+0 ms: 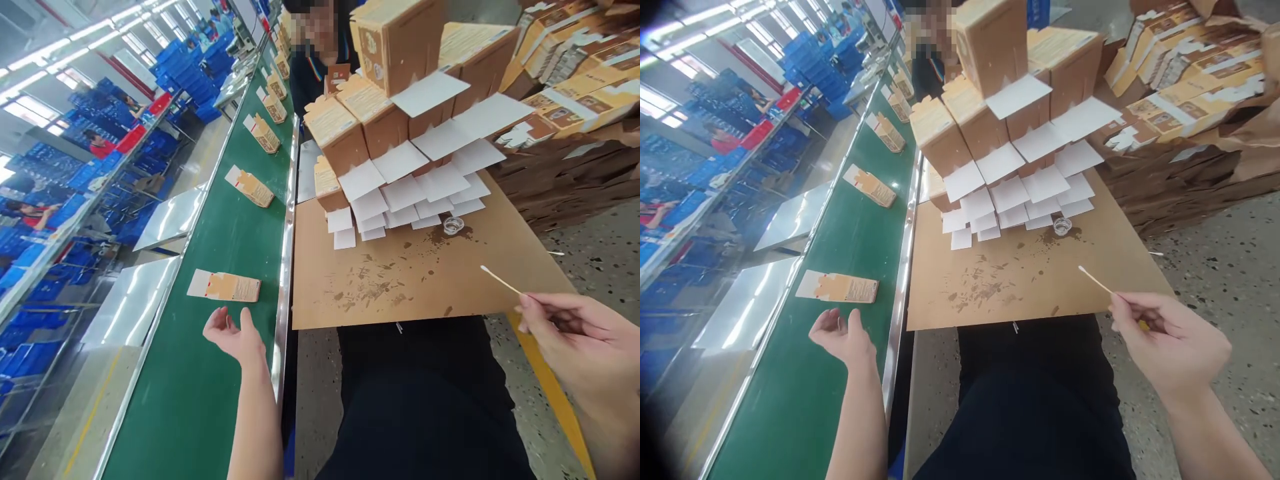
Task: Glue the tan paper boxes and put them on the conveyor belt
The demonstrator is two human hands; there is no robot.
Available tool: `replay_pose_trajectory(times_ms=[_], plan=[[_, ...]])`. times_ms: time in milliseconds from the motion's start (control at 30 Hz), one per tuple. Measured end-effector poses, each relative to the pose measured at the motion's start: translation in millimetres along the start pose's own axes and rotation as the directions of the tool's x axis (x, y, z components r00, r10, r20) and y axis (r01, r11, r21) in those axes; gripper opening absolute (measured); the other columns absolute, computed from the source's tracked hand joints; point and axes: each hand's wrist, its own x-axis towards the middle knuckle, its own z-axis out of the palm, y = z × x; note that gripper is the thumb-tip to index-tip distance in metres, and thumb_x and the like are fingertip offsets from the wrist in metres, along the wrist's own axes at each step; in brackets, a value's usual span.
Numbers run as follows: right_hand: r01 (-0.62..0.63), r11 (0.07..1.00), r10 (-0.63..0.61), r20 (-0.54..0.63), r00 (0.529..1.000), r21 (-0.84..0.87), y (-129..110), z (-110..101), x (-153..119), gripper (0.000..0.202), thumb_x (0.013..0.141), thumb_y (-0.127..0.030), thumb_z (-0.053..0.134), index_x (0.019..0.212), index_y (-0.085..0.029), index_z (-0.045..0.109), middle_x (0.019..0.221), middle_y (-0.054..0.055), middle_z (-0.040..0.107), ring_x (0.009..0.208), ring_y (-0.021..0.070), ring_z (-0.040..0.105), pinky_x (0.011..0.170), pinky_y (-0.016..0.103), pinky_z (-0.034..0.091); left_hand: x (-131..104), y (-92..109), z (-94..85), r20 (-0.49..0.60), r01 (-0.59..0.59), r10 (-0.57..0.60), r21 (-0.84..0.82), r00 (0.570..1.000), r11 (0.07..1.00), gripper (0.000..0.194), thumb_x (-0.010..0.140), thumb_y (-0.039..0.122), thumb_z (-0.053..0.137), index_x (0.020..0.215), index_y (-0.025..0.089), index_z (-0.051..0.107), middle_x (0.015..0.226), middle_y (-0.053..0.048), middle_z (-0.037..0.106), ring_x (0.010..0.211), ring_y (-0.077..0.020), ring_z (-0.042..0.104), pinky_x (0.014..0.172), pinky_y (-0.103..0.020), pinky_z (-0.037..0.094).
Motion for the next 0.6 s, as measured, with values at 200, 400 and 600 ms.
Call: replay_pose_trajectory(times_ms=[200, 400, 600], plan=[[0.061, 0.996, -0.061, -0.010, 0.998, 0.065, -14, 0, 12, 0.025, 0.089, -0.050, 0.089, 0.084, -0.026, 0.082, 0.067, 0.006, 0.077, 0.049, 0.0230, 0.071, 0.047, 0.037, 0.062, 15, 94, 166.8, 0.591, 0.261, -0.101, -0.192, 0.800, 0.946, 0.047, 0.098, 0.058, 0.076, 0.134, 0.028, 0.073, 0.154, -0.012, 0.069, 0.151, -0.0298, 0.062, 0.128, -0.044, 0.048], [0.222, 0.962, -0.223, -0.010, 0.975, 0.160, -34, 14, 13, 0.005, 0.091, -0.027, 0.087, 0.086, -0.026, 0.085, 0.067, 0.001, 0.077, 0.048, 0.0189, 0.070, 0.050, 0.033, 0.062, 13, 156, 281.3, 0.759, 0.376, -0.288, 0.062, 0.584, 0.925, 0.066, 0.091, 0.055, 0.084, 0.145, 0.018, 0.074, 0.156, -0.020, 0.071, 0.159, -0.0407, 0.057, 0.131, -0.050, 0.043], [0.249, 0.946, -0.258, 0.021, 0.966, 0.206, -44, 11, 14, 0.006, 0.092, -0.023, 0.086, 0.086, -0.026, 0.085, 0.066, -0.001, 0.076, 0.047, 0.0173, 0.068, 0.048, 0.031, 0.060, -5, 149, 255.6, 0.749, 0.366, -0.236, -0.010, 0.619, 0.930, 0.045, 0.098, 0.045, 0.071, 0.133, 0.018, 0.081, 0.139, -0.016, 0.082, 0.143, -0.0363, 0.070, 0.123, -0.046, 0.052]])
